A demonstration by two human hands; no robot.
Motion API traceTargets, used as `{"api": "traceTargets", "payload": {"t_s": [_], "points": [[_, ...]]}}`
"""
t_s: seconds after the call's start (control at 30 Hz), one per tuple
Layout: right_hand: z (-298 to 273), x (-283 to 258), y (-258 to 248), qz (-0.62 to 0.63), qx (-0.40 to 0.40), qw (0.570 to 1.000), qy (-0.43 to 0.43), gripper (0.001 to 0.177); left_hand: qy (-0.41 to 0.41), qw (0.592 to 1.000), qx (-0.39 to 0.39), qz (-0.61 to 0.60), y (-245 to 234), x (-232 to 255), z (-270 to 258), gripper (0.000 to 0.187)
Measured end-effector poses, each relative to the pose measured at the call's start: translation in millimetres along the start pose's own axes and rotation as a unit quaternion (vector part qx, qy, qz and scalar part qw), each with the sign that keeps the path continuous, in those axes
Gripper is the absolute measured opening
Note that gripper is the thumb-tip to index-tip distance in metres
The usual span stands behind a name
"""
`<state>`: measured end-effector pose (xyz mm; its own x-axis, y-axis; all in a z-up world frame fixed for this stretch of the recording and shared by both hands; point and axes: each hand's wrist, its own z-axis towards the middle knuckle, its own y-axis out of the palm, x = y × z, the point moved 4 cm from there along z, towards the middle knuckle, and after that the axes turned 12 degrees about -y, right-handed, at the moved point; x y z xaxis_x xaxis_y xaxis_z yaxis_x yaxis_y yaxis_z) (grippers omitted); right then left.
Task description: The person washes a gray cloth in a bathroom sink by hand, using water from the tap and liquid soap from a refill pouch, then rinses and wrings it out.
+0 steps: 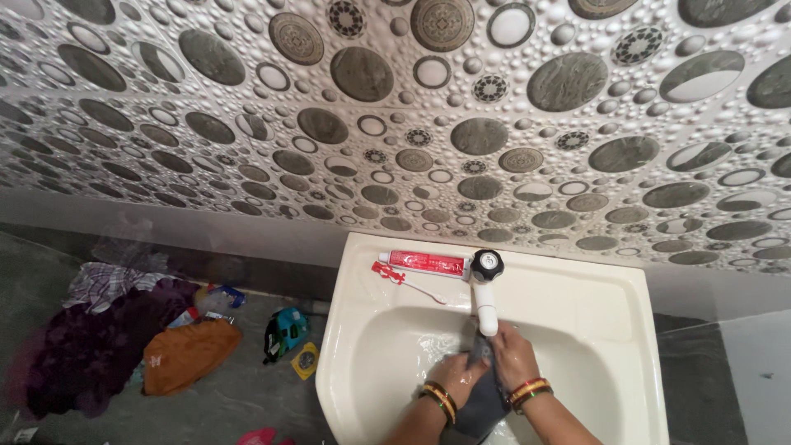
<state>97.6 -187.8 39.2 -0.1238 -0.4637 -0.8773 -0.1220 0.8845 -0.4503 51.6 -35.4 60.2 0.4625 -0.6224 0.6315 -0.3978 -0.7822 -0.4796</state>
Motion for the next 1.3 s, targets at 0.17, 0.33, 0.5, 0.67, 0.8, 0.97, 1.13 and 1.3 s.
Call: {"api": "traceTargets", "payload": {"t_s": [0.17,0.33,0.5,0.67,0.8,0.97,1.13,1.3], "points": [[20.7,16.1,25.0,-0.265,-0.141,0.95,-0.082,0.035,-0.05,0.995,0.084,-0.02,11.1,-22.4,4.1,0.073],[10.4,40.3,12.5,0.163,-0.097,0.976,-0.109,0.052,-0.015,0.997,0.078,-0.022,-5.4,-19.2,4.2,0.065],[-22.8,48.7,2.4,0.256,-0.175,0.95,-0.03,0.06,0.026,0.995,0.03,-0.086,-33.0,-0.6,2.8,0.047],[-24.5,67.8,9.9,0.307,-0.033,0.951,0.029,0.055,0.037,0.999,0.025,0.031,-33.1,2.3,0.8,0.084],[-30.1,86.0,-2.0,0.384,0.085,0.919,0.03,0.046,0.087,0.992,-0.021,0.088,-19.9,1.7,-1.6,0.113],[-35.8,108.0,-31.2,0.332,0.171,0.928,0.016,0.04,0.087,0.985,-0.079,0.124,-4.1,20.4,-0.6,0.112],[-34.7,97.2,-59.2,0.439,0.112,0.884,-0.113,0.051,0.124,0.989,-0.014,0.08,-21.5,54.8,-25.4,0.068],[-32.7,48.1,-86.7,0.224,-0.108,0.943,-0.222,0.092,0.318,0.932,0.168,0.037,-50.5,71.4,-49.3,0.039]]}}
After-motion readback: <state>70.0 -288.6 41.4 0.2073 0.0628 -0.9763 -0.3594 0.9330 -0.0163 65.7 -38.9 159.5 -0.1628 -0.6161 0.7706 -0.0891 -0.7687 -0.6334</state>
